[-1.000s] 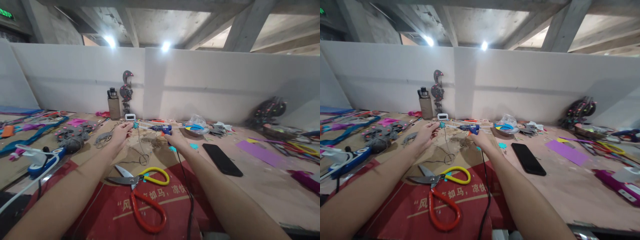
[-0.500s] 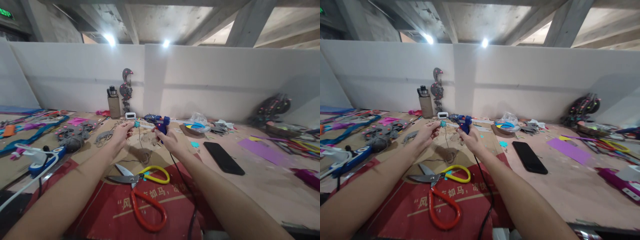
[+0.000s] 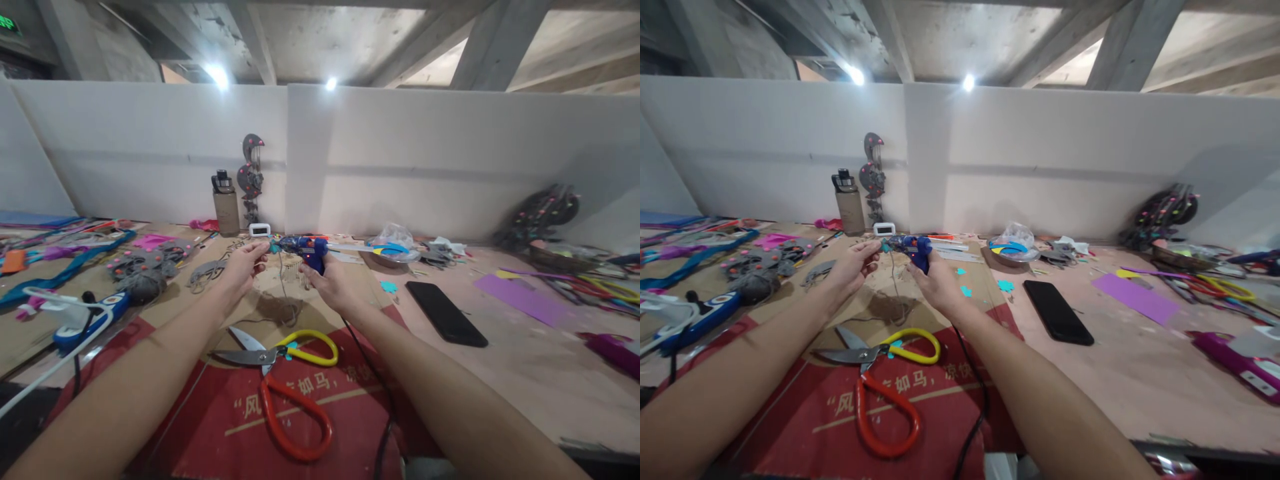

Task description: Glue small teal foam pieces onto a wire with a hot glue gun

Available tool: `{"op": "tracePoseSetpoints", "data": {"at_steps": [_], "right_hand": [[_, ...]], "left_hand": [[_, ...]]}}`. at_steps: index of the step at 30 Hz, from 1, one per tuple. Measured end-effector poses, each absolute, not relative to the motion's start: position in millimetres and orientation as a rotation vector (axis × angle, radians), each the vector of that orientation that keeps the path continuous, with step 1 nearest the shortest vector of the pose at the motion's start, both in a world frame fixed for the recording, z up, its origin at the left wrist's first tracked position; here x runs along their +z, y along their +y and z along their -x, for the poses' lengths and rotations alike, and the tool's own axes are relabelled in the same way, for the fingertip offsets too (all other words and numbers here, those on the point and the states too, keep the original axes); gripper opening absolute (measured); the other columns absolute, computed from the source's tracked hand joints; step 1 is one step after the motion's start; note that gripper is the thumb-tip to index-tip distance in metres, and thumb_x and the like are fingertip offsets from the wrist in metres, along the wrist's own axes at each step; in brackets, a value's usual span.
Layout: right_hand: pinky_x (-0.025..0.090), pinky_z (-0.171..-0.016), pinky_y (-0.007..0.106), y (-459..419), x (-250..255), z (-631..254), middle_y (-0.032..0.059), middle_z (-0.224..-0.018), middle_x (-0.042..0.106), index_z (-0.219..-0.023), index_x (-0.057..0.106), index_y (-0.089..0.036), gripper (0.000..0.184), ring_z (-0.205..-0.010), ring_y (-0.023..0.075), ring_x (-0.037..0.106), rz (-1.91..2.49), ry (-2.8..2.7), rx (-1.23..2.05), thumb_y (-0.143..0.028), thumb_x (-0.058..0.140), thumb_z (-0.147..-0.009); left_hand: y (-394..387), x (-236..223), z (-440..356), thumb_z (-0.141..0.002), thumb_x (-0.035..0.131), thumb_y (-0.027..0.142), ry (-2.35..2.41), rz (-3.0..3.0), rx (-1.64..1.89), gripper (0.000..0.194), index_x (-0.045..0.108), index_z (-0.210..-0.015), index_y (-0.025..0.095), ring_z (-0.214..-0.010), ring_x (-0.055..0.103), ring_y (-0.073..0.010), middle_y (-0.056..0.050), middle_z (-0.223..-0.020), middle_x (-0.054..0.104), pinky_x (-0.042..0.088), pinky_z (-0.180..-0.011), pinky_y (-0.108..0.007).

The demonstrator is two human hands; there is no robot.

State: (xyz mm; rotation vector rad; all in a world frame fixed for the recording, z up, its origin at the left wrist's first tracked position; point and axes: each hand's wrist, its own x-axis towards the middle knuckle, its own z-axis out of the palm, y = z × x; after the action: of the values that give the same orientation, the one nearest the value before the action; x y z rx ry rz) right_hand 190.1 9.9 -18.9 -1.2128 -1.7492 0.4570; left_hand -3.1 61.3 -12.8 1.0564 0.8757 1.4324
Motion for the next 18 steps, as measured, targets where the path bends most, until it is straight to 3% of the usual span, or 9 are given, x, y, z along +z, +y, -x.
{"op": "tracePoseSetpoints", "data": {"at_steps": [10, 18], "right_hand": [[0.046, -0.074, 0.028, 5.2, -17.6, -188.4, 0.0062, -0.106, 0.063, -0.114, 0.052, -0.023, 0.035, -0.088, 0.0184, 0.059, 1.166, -1.768, 0.453, -0.038, 0.049, -0.082], [0.046, -0.076, 0.029, 6.9, -15.5, -189.3, 0.0067, -0.100, 0.064, -0.113, 0.054, -0.022, 0.035, -0.085, 0.0190, 0.059, 1.188, -1.733, 0.432, -0.037, 0.049, -0.082]], "left_hand": [[60.7, -12.5, 1.7, -0.053, 0.080, 0.034, 0.898, -1.089, 1.450, 0.031, 0.065, -0.071, 0.014, -0.051, 0.047, -0.0053, 0.000, -0.061, 0.056, 0.031, -0.040, -0.015], [63.2, -13.7, 2.8, -0.053, 0.080, 0.031, 0.890, -1.055, 1.458, 0.030, 0.066, -0.073, 0.014, -0.051, 0.048, -0.0051, -0.001, -0.063, 0.059, 0.030, -0.041, -0.015]]}}
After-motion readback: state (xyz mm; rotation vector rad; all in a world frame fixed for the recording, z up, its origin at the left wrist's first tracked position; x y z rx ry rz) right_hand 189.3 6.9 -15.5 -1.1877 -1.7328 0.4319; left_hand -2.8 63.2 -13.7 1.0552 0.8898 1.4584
